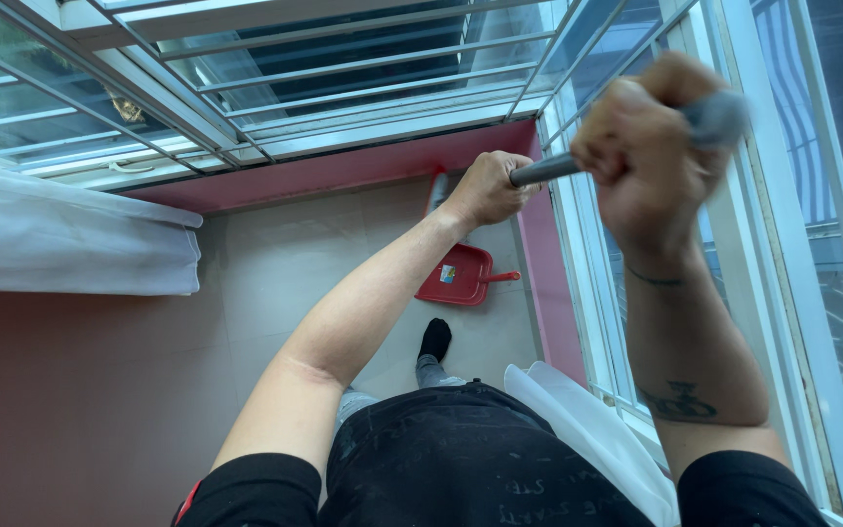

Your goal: The person sweeps the floor using a broom and a dustpan, moving items out of the way to reach corners.

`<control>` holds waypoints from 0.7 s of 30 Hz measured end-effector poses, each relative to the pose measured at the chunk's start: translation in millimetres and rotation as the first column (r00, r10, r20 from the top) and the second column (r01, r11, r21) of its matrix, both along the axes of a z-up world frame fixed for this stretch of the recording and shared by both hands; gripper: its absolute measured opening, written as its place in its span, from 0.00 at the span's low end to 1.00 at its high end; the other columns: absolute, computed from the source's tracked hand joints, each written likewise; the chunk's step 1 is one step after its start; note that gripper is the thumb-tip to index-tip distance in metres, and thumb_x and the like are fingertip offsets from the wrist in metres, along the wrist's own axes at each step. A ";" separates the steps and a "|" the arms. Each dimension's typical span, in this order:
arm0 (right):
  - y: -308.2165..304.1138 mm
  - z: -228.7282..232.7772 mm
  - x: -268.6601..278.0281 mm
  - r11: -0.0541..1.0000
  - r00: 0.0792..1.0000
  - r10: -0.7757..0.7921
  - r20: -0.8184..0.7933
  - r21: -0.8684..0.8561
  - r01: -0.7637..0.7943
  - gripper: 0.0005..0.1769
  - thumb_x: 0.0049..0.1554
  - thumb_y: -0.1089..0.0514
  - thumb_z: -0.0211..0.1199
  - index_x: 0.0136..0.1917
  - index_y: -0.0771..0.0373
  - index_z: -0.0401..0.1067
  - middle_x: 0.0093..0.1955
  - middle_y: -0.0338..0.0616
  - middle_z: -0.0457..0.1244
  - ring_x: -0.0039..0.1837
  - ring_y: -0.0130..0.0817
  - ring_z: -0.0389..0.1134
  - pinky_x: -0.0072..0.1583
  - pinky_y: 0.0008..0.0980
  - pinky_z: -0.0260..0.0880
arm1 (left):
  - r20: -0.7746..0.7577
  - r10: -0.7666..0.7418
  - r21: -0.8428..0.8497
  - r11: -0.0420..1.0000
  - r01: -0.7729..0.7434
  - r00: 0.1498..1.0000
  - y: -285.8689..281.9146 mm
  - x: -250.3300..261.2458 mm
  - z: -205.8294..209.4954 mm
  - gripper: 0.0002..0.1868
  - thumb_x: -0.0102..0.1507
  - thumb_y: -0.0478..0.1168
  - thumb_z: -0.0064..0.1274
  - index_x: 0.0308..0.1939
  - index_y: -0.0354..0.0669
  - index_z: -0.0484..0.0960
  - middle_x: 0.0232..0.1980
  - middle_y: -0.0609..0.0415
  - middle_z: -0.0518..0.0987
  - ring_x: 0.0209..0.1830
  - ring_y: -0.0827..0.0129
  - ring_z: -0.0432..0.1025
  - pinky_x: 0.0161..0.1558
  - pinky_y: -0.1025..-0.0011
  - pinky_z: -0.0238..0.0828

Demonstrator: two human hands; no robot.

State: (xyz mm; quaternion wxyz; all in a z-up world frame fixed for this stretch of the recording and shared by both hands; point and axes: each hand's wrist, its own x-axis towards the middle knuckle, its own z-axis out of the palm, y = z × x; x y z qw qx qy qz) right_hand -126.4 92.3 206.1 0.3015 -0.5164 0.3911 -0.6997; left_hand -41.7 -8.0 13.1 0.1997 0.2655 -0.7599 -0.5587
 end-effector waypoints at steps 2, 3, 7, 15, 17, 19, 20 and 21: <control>-18.1 -6.7 1.1 0.999 0.982 0.026 -0.186 0.039 -0.019 0.16 0.68 0.66 0.51 0.37 0.62 0.59 0.27 0.36 0.54 0.26 0.20 0.52 0.31 0.24 0.53 | 0.036 0.023 0.014 1.000 -0.024 0.999 -6.4 -2.4 -7.6 0.09 0.65 0.43 0.56 0.31 0.47 0.84 0.23 0.59 0.80 0.23 0.74 0.73 0.35 0.71 0.72; -29.4 -13.6 3.4 1.000 0.941 0.017 -0.339 0.015 -0.013 0.17 0.70 0.66 0.53 0.38 0.64 0.63 0.28 0.36 0.56 0.28 0.21 0.55 0.31 0.24 0.53 | 0.075 0.046 0.024 0.999 -0.048 0.996 -11.7 -4.4 -17.0 0.08 0.65 0.45 0.58 0.37 0.47 0.85 0.25 0.57 0.81 0.26 0.73 0.74 0.37 0.70 0.72; -63.0 -49.9 26.6 0.997 0.860 0.013 -0.510 0.077 0.031 0.16 0.64 0.63 0.61 0.35 0.63 0.63 0.29 0.35 0.54 0.35 0.21 0.54 0.36 0.29 0.51 | -0.120 0.042 -0.319 0.945 -0.079 0.992 -31.4 -15.1 -91.4 0.14 0.66 0.42 0.53 0.53 0.40 0.76 0.46 0.54 0.82 0.48 0.69 0.78 0.49 0.69 0.80; -100.0 -112.0 64.8 0.944 0.792 0.303 -0.529 0.279 -0.175 0.18 0.61 0.60 0.62 0.30 0.62 0.63 0.25 0.34 0.54 0.31 0.21 0.54 0.33 0.28 0.51 | -0.617 0.218 0.630 0.714 0.307 0.756 -53.9 -1.2 -172.1 0.25 0.69 0.49 0.42 0.70 0.53 0.61 0.66 0.52 0.72 0.65 0.71 0.73 0.57 0.61 0.76; -105.7 -123.5 72.0 0.910 0.784 0.393 -0.480 0.323 -0.259 0.20 0.61 0.59 0.61 0.29 0.62 0.61 0.24 0.35 0.53 0.31 0.22 0.54 0.33 0.29 0.50 | -0.585 0.258 0.665 0.695 0.273 0.769 -57.9 12.2 -180.4 0.24 0.69 0.49 0.41 0.69 0.51 0.63 0.63 0.52 0.75 0.62 0.69 0.75 0.55 0.62 0.78; -108.8 -129.9 79.4 0.905 0.773 0.415 -0.480 0.308 -0.294 0.20 0.61 0.59 0.61 0.29 0.62 0.62 0.24 0.36 0.54 0.30 0.22 0.55 0.33 0.29 0.51 | -0.550 0.301 0.699 0.677 0.232 0.779 -60.7 23.8 -194.2 0.23 0.69 0.49 0.41 0.67 0.50 0.65 0.60 0.52 0.77 0.58 0.67 0.77 0.52 0.62 0.79; -109.3 -131.8 84.4 0.900 0.763 0.430 -0.482 0.292 -0.323 0.19 0.61 0.58 0.61 0.30 0.62 0.63 0.24 0.36 0.55 0.30 0.22 0.57 0.33 0.29 0.51 | -0.518 0.248 0.578 0.807 0.121 0.819 -60.0 29.7 -201.3 0.22 0.71 0.47 0.47 0.66 0.44 0.68 0.54 0.48 0.78 0.53 0.64 0.78 0.52 0.59 0.80; -110.7 -132.6 89.5 0.897 0.760 0.438 -0.481 0.290 -0.334 0.19 0.61 0.58 0.61 0.30 0.62 0.63 0.24 0.36 0.55 0.30 0.22 0.57 0.33 0.29 0.51 | -0.470 0.205 0.423 0.906 0.015 0.859 -62.0 36.7 -205.7 0.21 0.73 0.46 0.53 0.65 0.38 0.72 0.47 0.45 0.79 0.48 0.61 0.79 0.52 0.57 0.82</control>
